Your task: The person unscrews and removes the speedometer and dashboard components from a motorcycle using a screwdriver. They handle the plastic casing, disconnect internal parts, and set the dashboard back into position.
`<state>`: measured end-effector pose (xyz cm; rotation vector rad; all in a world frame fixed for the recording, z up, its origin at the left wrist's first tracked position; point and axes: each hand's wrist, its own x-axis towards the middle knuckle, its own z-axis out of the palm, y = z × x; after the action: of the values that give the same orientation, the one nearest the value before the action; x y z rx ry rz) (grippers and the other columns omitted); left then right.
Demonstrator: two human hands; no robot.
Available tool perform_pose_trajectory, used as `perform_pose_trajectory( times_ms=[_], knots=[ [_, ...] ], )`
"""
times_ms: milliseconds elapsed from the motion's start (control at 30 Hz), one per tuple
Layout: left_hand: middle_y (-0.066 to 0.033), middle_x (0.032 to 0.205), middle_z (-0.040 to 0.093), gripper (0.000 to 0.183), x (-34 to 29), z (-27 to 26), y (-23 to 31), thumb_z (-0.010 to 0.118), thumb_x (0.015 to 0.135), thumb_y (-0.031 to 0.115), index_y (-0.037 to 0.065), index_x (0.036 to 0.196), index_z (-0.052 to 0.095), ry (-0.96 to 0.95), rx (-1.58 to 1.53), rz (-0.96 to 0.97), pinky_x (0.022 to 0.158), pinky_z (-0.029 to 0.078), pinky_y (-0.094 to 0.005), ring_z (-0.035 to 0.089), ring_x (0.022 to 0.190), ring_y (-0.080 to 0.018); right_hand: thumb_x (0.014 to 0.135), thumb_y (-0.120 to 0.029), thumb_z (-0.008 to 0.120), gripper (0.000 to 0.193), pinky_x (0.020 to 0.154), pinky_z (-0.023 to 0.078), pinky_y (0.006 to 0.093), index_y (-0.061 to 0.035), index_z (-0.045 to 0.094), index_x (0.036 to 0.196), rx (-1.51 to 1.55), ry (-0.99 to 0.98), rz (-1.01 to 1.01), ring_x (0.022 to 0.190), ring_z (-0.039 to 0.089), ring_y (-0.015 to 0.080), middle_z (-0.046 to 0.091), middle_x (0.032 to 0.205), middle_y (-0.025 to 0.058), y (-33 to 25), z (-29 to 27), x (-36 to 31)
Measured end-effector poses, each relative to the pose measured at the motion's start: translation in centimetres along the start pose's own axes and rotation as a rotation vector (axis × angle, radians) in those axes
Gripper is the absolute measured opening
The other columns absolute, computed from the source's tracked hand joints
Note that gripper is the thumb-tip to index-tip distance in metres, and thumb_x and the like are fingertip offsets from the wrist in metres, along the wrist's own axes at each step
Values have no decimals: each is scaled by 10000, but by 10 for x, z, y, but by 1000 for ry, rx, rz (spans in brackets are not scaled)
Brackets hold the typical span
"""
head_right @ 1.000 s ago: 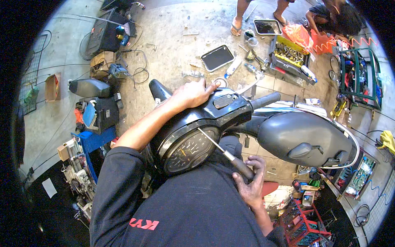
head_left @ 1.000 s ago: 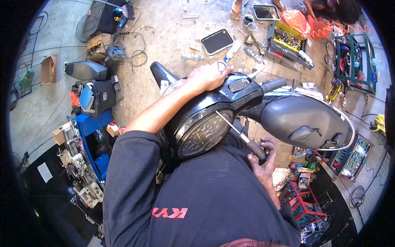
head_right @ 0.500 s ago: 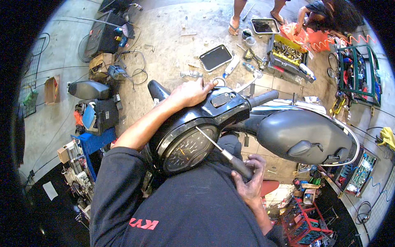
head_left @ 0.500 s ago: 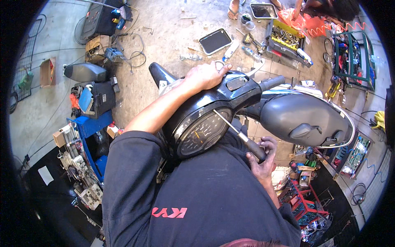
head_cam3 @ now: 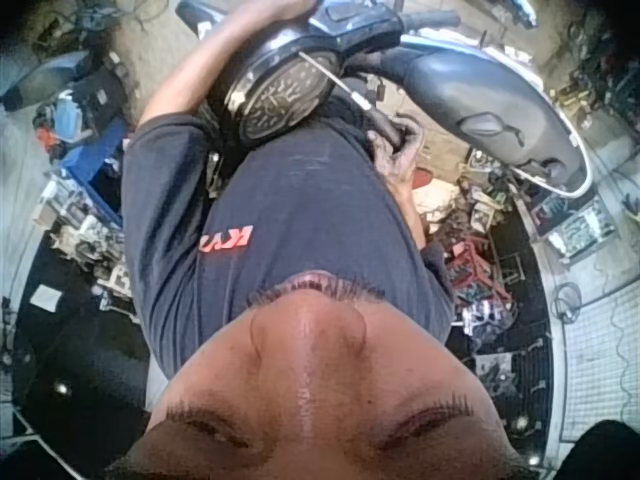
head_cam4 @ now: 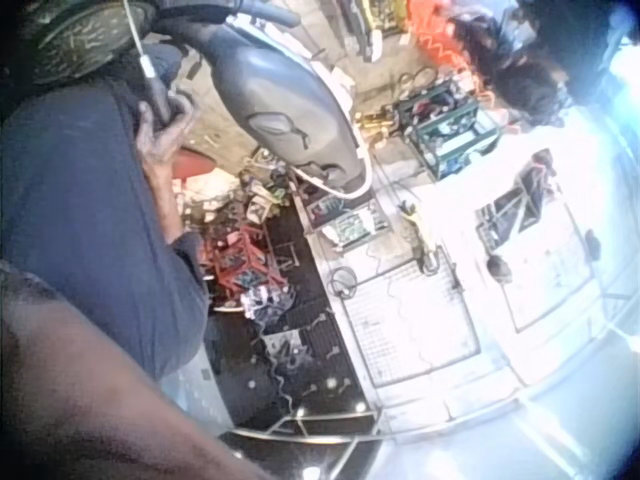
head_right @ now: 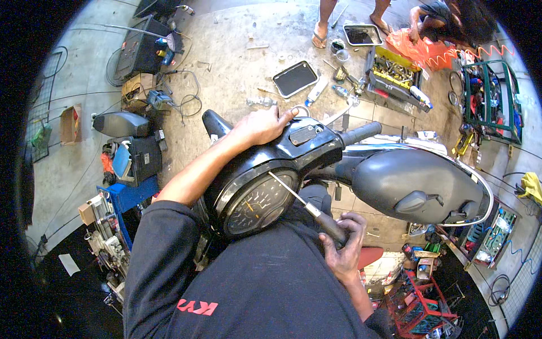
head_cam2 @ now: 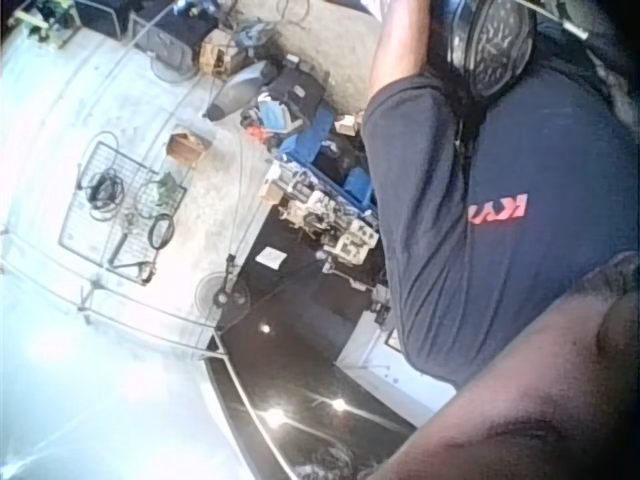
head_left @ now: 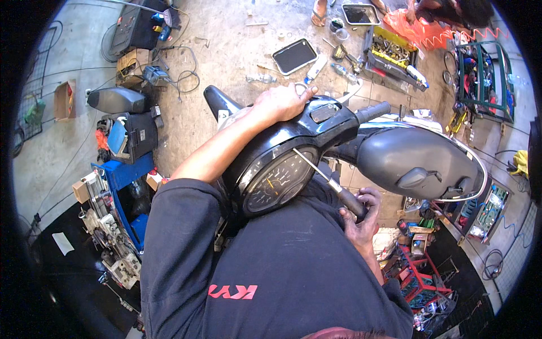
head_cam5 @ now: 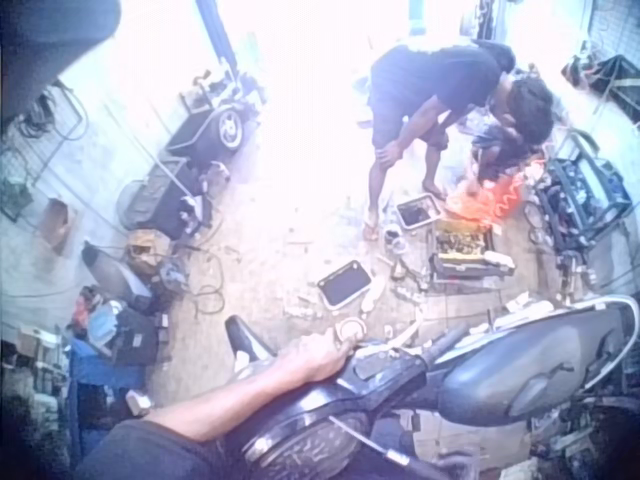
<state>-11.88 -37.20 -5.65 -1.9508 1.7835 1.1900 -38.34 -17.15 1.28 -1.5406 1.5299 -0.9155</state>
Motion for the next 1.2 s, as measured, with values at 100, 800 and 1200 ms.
perform_pose_trajectory(
  times_ms=[100,800,1200],
  knots=[
    [-317,1153,611,862,-2,-3,5,254,947,682,-81,1238,529,-18,-3,-46,979,441,-505,586,1127,-431,877,-260,711,333,808,484,393,16,593,1021,-101,-21,-34,876,590,314,588,947,172,2,-5,-1],
    [-355,1165,582,876,5,6,-2,245,948,690,-100,1208,520,3,-5,-1,999,409,-510,554,1152,-455,867,-264,725,385,791,507,407,0,581,1108,-134,-116,88,885,638,358,640,994,180,0,-11,-10],
    [-299,1274,549,790,9,-2,-5,257,973,651,-7,1333,504,-74,95,305,1032,387,-441,532,1200,-408,780,-131,789,366,837,490,393,-8,583,1057,-26,-35,-42,940,600,318,595,1008,163,-3,0,-3]
  ],
)
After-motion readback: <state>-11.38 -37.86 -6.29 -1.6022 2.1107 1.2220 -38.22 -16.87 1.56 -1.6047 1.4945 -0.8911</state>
